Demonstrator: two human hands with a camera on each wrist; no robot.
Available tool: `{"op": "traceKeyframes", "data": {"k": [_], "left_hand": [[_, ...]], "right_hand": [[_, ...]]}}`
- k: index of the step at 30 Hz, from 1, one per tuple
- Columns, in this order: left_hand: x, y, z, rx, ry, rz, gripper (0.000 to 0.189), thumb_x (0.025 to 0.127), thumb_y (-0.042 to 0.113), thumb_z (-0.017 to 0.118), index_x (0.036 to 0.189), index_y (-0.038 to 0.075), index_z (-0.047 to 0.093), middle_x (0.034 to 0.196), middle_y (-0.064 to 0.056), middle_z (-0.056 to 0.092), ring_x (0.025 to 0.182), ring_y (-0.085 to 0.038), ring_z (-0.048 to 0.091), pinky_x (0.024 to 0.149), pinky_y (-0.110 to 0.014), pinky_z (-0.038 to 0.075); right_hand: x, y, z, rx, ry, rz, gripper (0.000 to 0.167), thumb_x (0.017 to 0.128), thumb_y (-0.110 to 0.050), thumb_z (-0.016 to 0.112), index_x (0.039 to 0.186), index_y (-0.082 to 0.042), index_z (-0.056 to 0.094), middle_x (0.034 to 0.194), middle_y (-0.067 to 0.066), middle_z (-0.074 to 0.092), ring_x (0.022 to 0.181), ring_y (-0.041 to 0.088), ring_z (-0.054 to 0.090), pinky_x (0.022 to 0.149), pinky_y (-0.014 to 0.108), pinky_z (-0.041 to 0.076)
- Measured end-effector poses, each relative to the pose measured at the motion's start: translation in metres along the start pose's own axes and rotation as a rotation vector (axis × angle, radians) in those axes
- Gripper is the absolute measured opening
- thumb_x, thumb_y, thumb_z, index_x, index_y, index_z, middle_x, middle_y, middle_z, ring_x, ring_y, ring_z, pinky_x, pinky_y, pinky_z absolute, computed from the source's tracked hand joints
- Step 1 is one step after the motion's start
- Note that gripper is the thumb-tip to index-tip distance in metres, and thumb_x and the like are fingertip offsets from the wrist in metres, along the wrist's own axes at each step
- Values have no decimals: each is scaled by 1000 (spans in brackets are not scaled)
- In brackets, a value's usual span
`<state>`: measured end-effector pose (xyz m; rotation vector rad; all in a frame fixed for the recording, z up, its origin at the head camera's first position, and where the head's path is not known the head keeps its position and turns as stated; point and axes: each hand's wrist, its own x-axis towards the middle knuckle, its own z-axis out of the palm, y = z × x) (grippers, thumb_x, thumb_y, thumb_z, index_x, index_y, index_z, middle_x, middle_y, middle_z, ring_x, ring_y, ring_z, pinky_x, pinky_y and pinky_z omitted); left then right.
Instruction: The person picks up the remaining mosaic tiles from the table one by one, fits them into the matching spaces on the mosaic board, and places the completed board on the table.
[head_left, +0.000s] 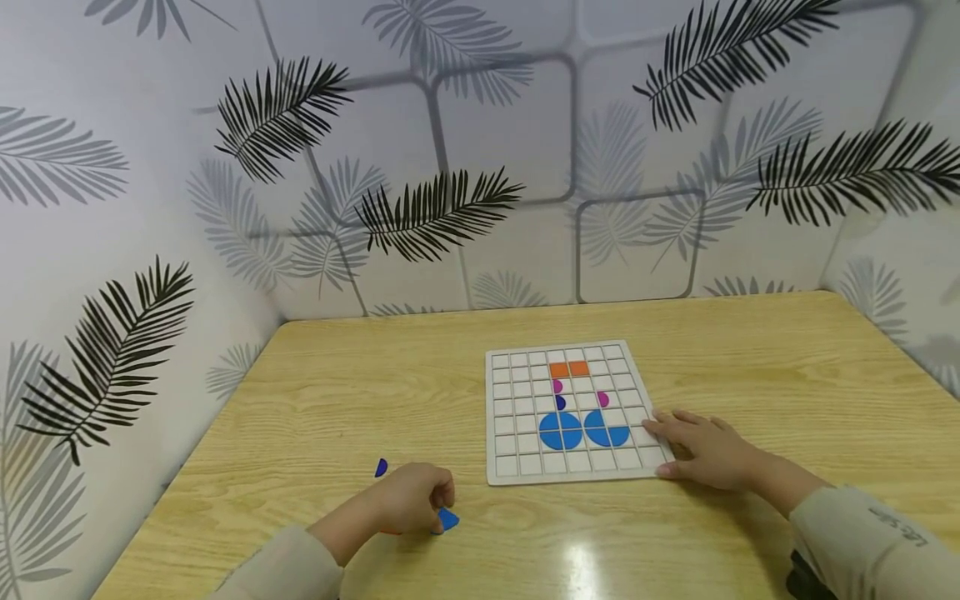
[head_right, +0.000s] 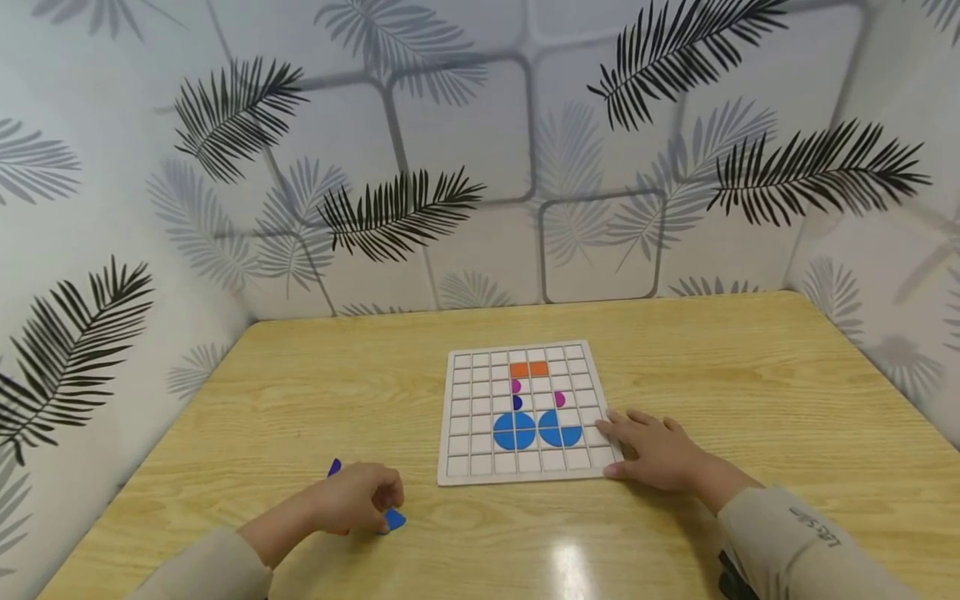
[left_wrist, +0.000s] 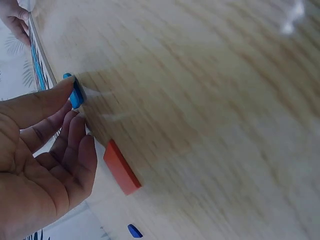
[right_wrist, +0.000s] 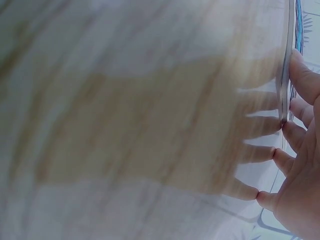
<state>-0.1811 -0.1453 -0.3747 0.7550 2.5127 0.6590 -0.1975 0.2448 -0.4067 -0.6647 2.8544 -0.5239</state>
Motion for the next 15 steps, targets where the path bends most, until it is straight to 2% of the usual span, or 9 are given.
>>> {"op": "traceKeyframes", "data": {"k": [7, 15], "left_hand": [[0, 3, 0, 46, 7, 21, 22, 65, 2, 72, 75, 8, 54, 73, 4, 50, 68, -9, 46, 62, -23, 41], [-1, 1, 3, 46, -3, -1, 21, 66, 3, 72, 74, 11, 54, 72, 5, 48, 67, -8, 44, 61, -22, 40]], "right_hand": [[1, 1, 0, -6, 8, -4, 69, 78, -50, 52, 129, -6, 39, 132, 21, 32, 118, 44, 24, 85, 65, 13], [0, -1, -1, -8, 11, -8, 68, 77, -50, 53, 128, -6, 41, 131, 22, 33, 117, 44, 25, 84, 66, 14]]}}
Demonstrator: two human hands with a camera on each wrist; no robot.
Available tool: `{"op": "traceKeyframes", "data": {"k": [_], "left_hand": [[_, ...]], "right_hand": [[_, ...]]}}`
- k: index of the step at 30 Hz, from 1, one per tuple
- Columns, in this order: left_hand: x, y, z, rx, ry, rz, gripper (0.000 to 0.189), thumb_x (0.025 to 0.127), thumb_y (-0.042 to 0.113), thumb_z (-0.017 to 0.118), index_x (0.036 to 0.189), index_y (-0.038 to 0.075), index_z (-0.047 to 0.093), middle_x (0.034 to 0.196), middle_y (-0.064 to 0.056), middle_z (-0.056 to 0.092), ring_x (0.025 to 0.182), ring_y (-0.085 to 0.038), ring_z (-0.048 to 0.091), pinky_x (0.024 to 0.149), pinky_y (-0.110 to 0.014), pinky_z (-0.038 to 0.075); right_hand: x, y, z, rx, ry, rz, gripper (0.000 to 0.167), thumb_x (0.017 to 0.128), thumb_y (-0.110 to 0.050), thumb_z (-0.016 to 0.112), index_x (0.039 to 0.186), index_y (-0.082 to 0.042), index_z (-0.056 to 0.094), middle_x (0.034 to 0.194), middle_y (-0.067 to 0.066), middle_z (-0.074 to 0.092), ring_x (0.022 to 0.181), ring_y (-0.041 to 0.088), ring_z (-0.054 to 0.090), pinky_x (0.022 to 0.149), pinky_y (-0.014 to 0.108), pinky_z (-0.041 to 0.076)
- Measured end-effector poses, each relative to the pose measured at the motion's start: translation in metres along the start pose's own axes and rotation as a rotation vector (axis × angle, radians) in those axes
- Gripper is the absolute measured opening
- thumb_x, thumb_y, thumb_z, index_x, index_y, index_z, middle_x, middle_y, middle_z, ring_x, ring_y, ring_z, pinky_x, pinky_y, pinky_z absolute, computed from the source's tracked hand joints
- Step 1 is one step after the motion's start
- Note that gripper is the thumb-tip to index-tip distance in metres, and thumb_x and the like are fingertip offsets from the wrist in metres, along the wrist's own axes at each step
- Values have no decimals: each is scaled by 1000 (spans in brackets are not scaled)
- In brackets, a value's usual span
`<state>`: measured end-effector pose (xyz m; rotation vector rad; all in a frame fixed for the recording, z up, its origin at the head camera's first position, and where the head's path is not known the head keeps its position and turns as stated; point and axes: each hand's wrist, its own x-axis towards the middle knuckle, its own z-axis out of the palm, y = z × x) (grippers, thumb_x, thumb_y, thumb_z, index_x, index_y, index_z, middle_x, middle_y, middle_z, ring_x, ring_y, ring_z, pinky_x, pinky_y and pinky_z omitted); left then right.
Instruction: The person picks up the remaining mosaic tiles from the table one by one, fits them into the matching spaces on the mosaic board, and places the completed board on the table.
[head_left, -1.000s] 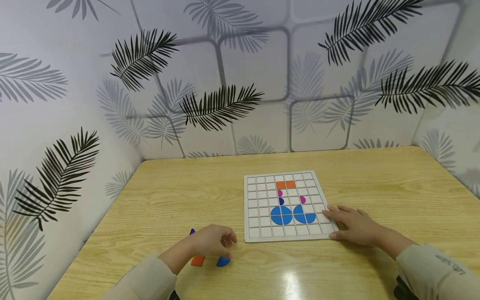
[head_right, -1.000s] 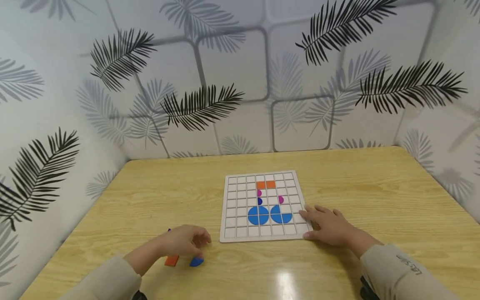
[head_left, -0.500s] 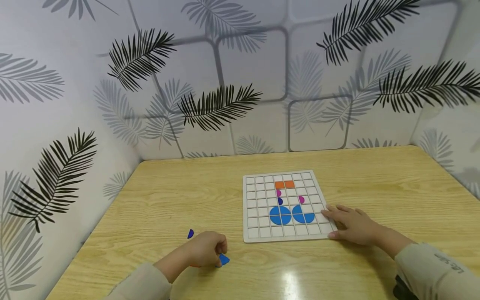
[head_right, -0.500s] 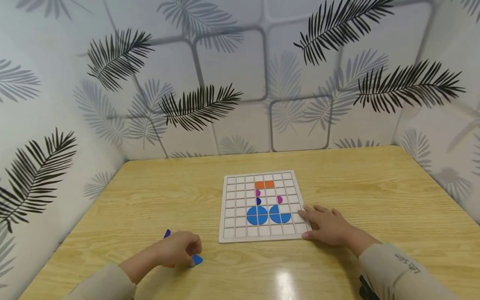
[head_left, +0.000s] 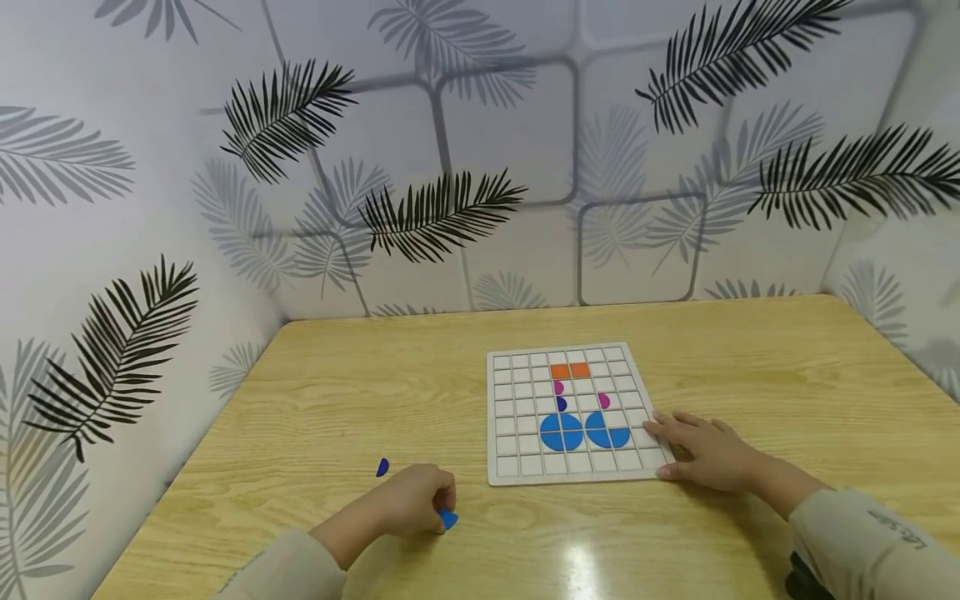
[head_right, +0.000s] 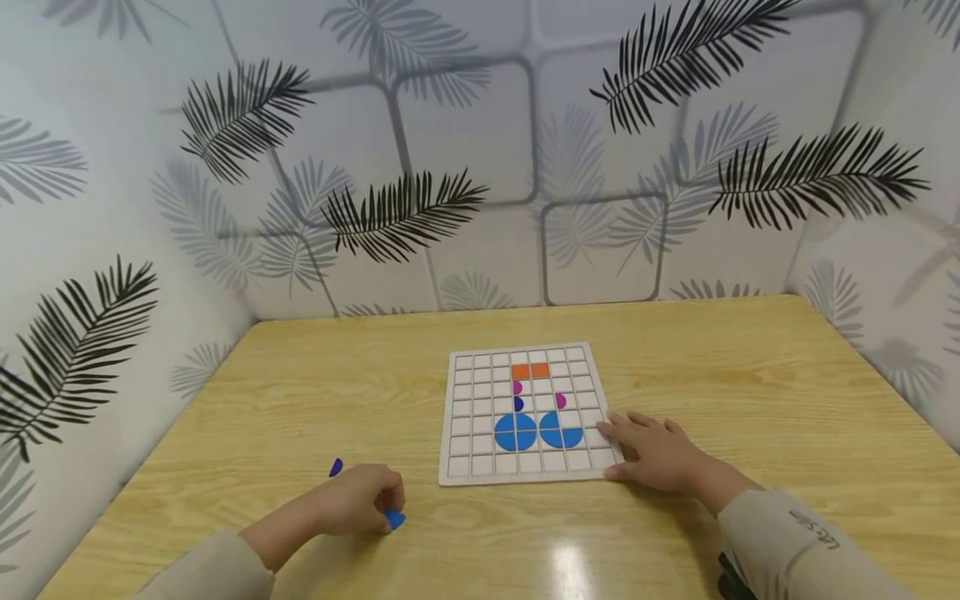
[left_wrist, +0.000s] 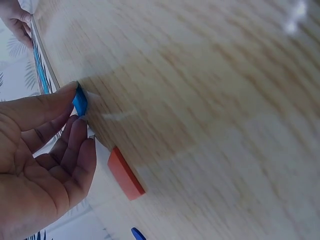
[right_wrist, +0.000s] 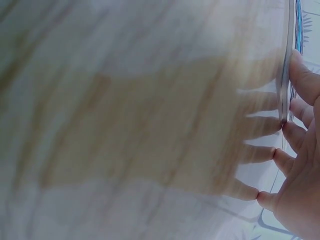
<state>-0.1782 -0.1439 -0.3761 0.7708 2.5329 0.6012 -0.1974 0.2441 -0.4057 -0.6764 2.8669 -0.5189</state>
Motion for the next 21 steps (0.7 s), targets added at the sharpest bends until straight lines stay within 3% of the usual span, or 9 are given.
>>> {"op": "traceKeyframes", "data": {"k": [21], "left_hand": [[4, 0, 2, -34, -30, 35, 20, 65, 4, 73, 73, 11, 56, 71, 6, 49, 66, -6, 44, 61, -20, 40]], "right_hand": [[-1, 2, 3, 9, 3, 5, 69, 77, -51, 52, 129, -6, 40, 132, 20, 32, 118, 44, 23, 85, 65, 12]]}}
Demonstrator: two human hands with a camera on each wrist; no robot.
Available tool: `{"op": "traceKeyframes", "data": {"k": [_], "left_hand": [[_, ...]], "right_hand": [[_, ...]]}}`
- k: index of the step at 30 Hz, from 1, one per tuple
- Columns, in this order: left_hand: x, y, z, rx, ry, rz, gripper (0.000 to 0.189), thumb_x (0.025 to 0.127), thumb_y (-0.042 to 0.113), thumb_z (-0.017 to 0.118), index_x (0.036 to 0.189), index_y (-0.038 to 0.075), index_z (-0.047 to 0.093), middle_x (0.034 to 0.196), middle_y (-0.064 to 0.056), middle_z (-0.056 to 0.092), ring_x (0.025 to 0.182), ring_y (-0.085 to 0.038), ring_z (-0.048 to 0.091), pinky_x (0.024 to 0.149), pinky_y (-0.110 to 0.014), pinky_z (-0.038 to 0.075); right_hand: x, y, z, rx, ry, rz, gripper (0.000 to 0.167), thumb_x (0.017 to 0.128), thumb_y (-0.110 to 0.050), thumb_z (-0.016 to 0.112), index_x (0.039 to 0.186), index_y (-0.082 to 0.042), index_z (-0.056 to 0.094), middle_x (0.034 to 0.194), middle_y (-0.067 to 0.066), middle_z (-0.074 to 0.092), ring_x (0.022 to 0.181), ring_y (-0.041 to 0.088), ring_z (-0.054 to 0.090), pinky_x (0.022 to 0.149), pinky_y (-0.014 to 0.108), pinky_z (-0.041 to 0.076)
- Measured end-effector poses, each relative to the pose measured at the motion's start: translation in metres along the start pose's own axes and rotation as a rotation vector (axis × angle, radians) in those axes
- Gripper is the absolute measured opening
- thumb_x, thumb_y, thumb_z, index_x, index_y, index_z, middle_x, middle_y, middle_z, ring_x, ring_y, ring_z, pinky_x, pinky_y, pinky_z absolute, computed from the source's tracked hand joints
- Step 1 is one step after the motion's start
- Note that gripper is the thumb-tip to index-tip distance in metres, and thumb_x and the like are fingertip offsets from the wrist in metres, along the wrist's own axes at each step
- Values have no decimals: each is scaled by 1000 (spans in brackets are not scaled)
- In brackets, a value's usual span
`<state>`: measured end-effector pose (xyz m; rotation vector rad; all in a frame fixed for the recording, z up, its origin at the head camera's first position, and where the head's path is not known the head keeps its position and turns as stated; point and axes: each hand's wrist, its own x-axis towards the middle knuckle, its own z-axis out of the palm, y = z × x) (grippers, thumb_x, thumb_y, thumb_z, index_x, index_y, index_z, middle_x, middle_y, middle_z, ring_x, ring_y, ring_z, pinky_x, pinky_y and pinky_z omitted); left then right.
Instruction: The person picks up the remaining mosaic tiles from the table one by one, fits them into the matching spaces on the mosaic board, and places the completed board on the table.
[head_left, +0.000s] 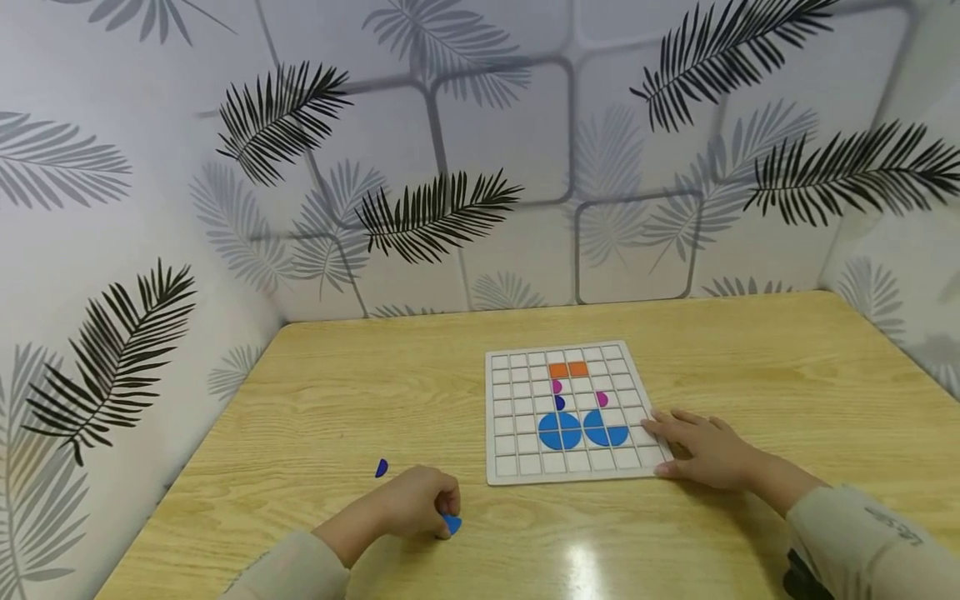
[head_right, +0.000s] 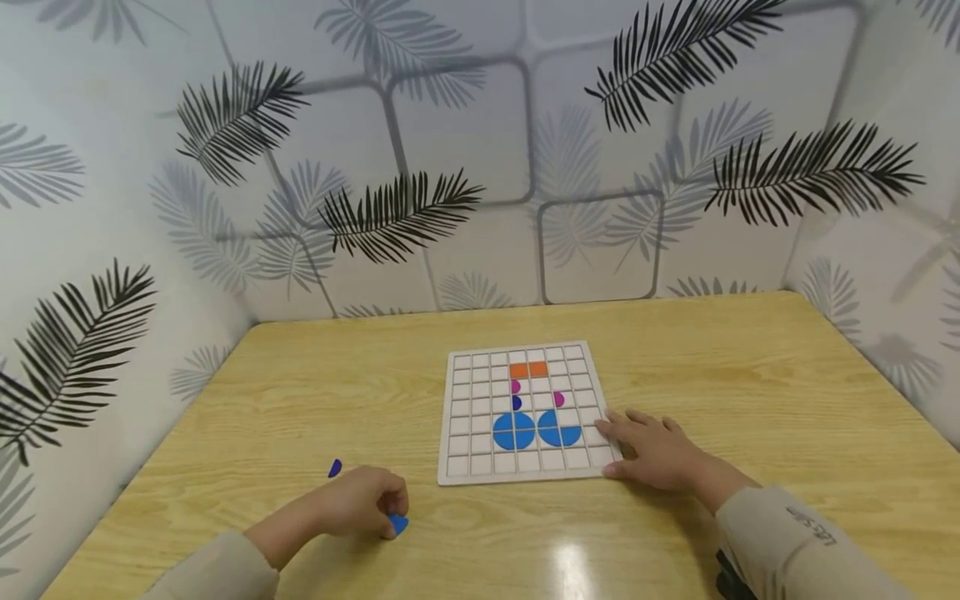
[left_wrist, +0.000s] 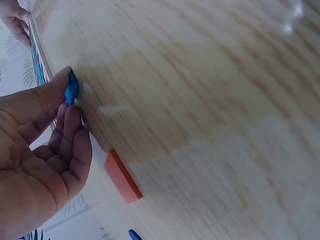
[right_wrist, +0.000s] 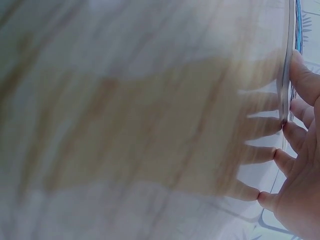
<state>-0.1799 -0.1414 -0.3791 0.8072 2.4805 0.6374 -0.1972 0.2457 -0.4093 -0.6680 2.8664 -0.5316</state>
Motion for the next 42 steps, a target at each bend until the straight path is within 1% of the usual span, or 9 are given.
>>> {"op": "traceKeyframes", "data": {"k": [6, 10, 13, 17, 22, 25, 33, 38, 42], "left_hand": [[-4, -2, -4, -22, -13, 22, 20, 66, 4, 72, 73, 10, 55, 71, 7, 50, 67, -5, 45, 62, -19, 40], [-4, -2, -4, -64, -21, 25, 17, 70, 3, 69, 73, 11, 53, 71, 7, 51, 66, -4, 46, 62, -19, 41], [-3, -1, -5, -102, -9, 22, 15, 74, 3, 66, 74, 11, 53, 71, 7, 52, 66, -5, 47, 61, -20, 41], [3, 2, -7, -130, 10, 43, 11, 77, 4, 63, 78, 12, 56, 72, 8, 52, 68, -6, 48, 62, -20, 41], [14, 9, -11, -143, -8, 83, 10, 81, 5, 58, 88, 11, 60, 78, 7, 53, 73, -7, 49, 63, -21, 42], [24, 15, -13, -137, -10, 87, 11, 82, 5, 56, 90, 11, 61, 79, 7, 53, 74, -8, 49, 63, -21, 43], [47, 36, -26, -88, 103, 51, 8, 83, 6, 56, 88, 9, 60, 76, 6, 54, 68, -9, 51, 60, -23, 42], [60, 45, -34, -144, 146, 39, 5, 82, 7, 56, 86, 6, 59, 73, 3, 57, 67, -10, 56, 61, -25, 44], [69, 52, -38, -158, 158, 49, 4, 81, 11, 59, 83, 7, 59, 72, 6, 59, 68, -8, 57, 65, -25, 43]], "right_hand": [[3, -2, 1, -7, 10, -14, 70, 77, -51, 52, 128, -6, 40, 131, 20, 33, 118, 43, 24, 85, 65, 13], [2, -2, 0, -23, 19, -18, 70, 76, -51, 54, 128, -5, 41, 130, 21, 34, 118, 43, 26, 85, 64, 15], [1, -2, -1, -23, 17, -12, 69, 76, -50, 54, 127, -5, 41, 130, 21, 34, 117, 43, 26, 84, 65, 15], [0, -3, -1, -13, 11, -6, 70, 76, -51, 53, 128, -5, 41, 131, 21, 34, 118, 43, 25, 84, 65, 14], [0, -5, -2, -11, 9, -5, 70, 76, -51, 53, 128, -6, 41, 131, 20, 34, 118, 43, 25, 84, 65, 14], [0, -4, -2, -12, 7, -5, 69, 77, -50, 54, 128, -6, 41, 131, 20, 34, 118, 43, 25, 84, 65, 14], [1, 1, 1, -17, 4, 0, 70, 76, -52, 53, 128, -7, 40, 131, 20, 33, 118, 43, 24, 85, 65, 14], [2, 2, 2, -18, 1, 6, 71, 76, -53, 53, 129, -7, 40, 132, 19, 33, 118, 43, 24, 85, 64, 14], [2, 1, 1, -19, 6, 1, 70, 76, -52, 53, 128, -8, 40, 131, 19, 33, 118, 43, 24, 85, 64, 14]]}}
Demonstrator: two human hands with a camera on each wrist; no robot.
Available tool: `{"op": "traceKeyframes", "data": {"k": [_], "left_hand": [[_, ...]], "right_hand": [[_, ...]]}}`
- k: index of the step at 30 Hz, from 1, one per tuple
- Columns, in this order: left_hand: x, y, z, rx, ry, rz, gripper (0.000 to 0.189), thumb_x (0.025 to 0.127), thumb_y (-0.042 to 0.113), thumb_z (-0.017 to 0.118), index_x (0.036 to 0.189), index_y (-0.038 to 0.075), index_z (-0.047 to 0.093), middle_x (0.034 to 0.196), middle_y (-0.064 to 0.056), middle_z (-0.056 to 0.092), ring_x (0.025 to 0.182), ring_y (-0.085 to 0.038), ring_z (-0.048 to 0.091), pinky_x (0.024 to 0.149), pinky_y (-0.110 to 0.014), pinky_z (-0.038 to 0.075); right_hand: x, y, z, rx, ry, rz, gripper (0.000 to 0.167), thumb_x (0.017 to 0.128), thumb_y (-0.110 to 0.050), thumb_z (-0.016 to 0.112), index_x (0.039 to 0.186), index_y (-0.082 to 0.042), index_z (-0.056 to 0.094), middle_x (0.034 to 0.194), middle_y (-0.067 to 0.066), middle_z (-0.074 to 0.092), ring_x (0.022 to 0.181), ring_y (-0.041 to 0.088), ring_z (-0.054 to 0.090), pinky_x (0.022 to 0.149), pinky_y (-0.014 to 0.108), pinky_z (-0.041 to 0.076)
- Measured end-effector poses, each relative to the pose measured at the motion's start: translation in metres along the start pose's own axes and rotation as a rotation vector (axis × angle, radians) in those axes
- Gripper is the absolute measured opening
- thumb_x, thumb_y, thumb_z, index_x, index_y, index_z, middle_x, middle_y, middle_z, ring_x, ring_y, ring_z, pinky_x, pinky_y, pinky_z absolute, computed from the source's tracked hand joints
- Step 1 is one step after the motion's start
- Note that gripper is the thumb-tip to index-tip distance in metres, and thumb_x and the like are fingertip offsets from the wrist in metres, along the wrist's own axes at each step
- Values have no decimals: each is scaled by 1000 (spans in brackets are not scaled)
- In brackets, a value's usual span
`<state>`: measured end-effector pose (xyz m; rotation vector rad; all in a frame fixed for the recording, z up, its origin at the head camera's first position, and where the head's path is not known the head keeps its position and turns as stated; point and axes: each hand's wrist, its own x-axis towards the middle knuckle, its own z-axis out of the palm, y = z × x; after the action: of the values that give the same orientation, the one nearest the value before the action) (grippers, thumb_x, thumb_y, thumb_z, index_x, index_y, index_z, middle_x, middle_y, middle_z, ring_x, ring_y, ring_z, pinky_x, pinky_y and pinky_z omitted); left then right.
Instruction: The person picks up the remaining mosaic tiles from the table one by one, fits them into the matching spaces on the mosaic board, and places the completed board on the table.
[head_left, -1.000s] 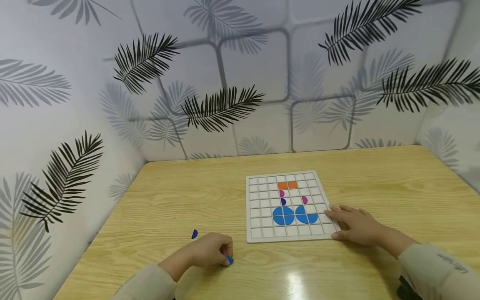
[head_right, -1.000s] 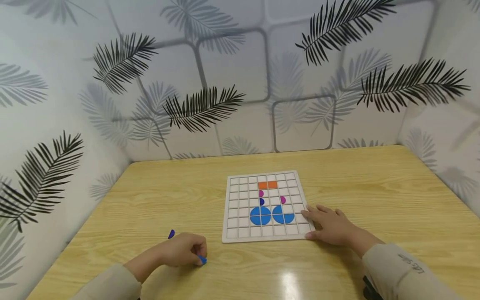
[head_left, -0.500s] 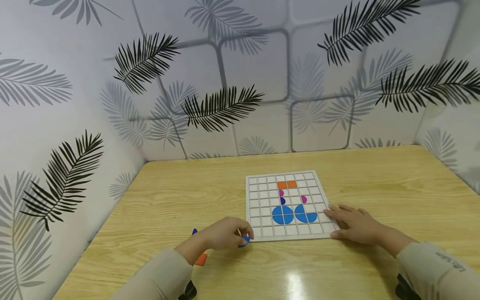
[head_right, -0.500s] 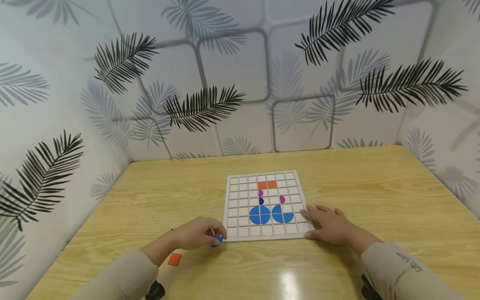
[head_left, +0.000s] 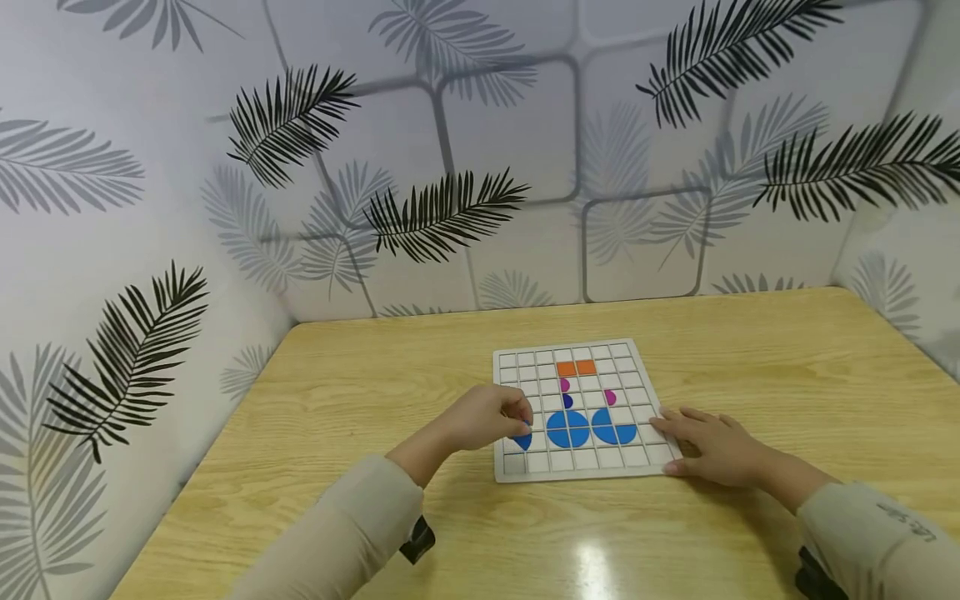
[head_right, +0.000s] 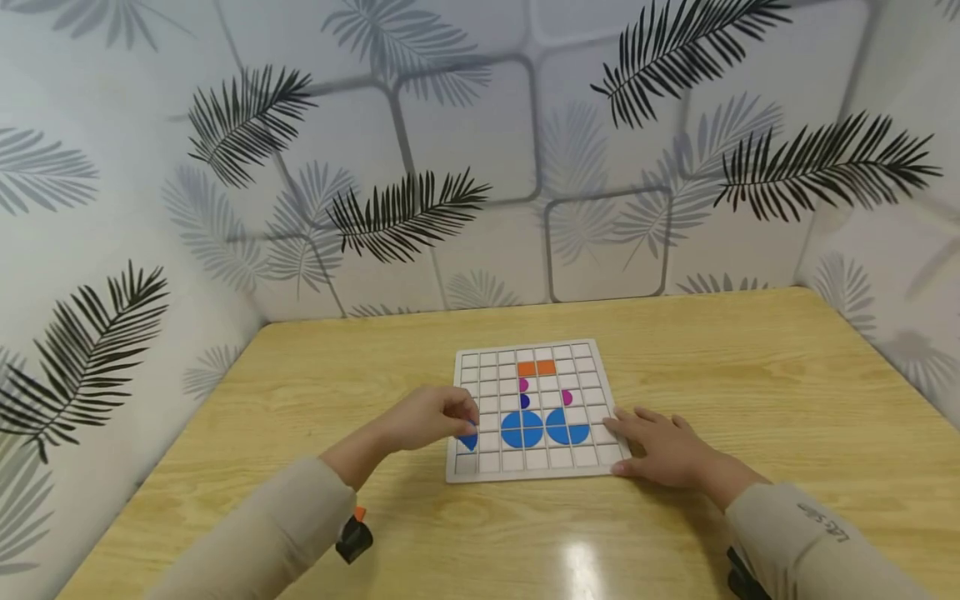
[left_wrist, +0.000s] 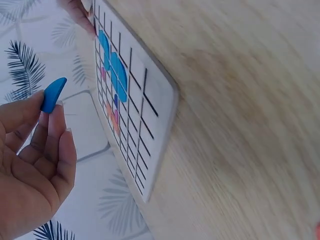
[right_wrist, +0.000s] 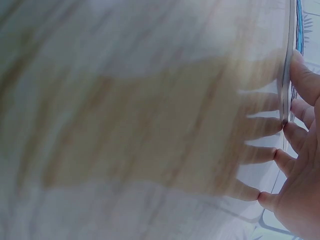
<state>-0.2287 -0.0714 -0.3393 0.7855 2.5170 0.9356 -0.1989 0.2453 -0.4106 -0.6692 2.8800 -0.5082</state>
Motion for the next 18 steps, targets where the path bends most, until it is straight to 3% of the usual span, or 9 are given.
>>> {"op": "traceKeyframes", "data": {"k": [18], "left_hand": [[53, 29, 23, 1, 59, 42, 3, 82, 15, 60, 81, 12, 59, 78, 8, 56, 71, -6, 52, 62, -21, 41]], "right_hand": [[-2, 0, -2, 43, -4, 12, 69, 76, -51, 54, 129, -8, 40, 132, 19, 32, 120, 43, 22, 86, 64, 11]]}}
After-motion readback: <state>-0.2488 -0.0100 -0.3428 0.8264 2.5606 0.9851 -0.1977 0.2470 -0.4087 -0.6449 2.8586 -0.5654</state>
